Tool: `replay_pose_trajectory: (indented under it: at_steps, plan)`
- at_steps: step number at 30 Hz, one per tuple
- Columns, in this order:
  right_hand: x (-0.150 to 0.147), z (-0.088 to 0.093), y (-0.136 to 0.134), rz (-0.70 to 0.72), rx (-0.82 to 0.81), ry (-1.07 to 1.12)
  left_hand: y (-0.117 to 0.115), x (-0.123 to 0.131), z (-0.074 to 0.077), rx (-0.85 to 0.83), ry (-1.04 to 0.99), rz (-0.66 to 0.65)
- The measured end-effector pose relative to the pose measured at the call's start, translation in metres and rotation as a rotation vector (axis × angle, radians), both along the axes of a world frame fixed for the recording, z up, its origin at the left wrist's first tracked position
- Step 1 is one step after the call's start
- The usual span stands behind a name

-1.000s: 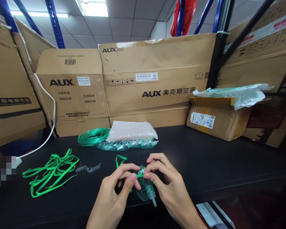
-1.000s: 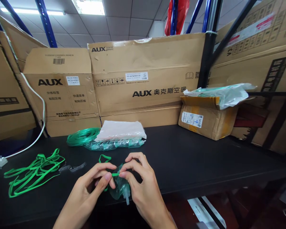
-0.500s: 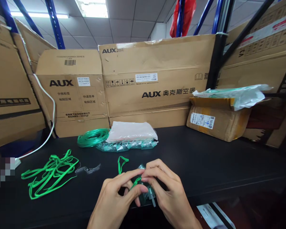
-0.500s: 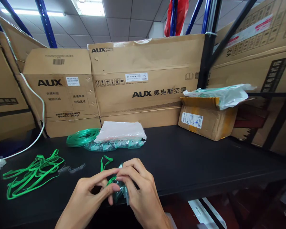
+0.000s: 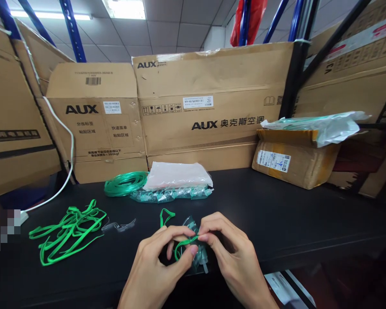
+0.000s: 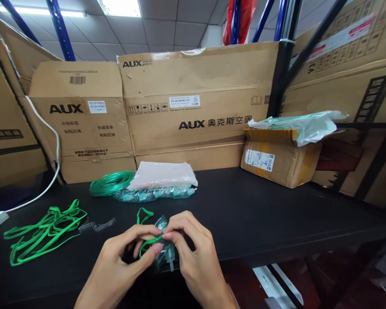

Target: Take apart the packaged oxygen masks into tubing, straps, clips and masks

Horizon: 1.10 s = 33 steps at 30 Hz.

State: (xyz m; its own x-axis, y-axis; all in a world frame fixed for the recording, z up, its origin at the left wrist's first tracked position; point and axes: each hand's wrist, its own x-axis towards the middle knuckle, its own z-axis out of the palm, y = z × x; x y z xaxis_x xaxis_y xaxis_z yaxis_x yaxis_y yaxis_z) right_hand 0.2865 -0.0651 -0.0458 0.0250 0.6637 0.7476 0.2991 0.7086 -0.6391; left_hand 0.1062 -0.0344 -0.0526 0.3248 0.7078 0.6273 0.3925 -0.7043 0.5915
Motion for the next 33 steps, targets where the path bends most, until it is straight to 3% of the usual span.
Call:
replay_pose_trajectory:
  at_steps: [10,27,33]
  plan:
    - [0.01,0.002,-0.006,-0.022,-0.033,0.104,0.0,-0.001,-0.001,-0.022,0.035,0.024]
    - [0.037,0.015,-0.017,-0.213,0.031,0.192,0.001,-0.004,-0.002,0.021,0.062,-0.005]
    - [0.029,0.016,-0.018,-0.077,-0.106,0.075,0.001,-0.004,-0.002,-0.024,0.059,0.028]
